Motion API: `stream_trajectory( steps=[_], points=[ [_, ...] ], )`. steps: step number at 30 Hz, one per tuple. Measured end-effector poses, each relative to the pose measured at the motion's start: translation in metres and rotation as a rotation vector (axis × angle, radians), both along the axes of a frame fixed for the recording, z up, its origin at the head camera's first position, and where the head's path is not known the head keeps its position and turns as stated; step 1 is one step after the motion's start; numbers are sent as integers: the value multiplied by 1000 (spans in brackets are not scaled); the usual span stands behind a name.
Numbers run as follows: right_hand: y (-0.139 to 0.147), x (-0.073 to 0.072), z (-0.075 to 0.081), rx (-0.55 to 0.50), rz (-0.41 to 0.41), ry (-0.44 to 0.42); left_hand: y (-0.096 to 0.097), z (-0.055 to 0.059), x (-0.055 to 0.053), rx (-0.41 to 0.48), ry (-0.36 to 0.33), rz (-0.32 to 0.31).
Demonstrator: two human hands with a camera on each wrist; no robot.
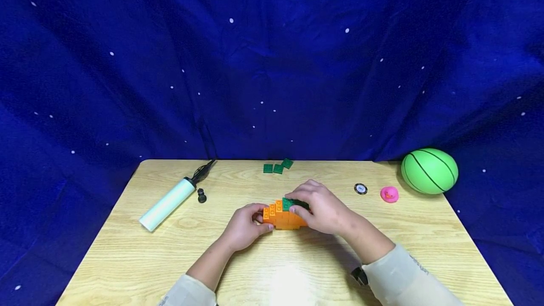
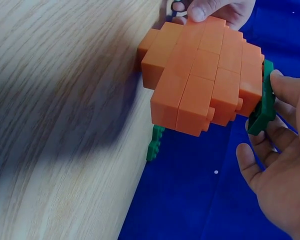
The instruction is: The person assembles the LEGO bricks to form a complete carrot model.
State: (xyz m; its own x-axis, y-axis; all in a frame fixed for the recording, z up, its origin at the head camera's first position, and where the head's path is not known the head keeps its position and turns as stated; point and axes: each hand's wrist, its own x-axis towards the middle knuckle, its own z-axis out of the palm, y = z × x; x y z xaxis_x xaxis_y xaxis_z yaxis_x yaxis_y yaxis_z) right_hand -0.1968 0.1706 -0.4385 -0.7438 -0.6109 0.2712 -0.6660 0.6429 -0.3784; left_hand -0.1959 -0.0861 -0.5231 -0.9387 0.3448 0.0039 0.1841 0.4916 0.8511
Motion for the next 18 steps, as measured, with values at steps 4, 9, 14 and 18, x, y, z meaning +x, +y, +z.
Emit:
stream_trajectory(
  steps=[4, 9, 14, 18],
  points=[
    [0, 1, -3, -18, 0, 29, 0, 0, 1, -1, -5, 5],
    [1, 2, -8, -48, -6, 48, 1, 0, 0, -6, -2, 6],
    [1, 2, -13, -75, -3, 59, 1, 0, 0, -4, -5, 3],
    [0, 2, -17, -82, -6, 83, 1, 0, 0, -5, -2, 7]
  ],
)
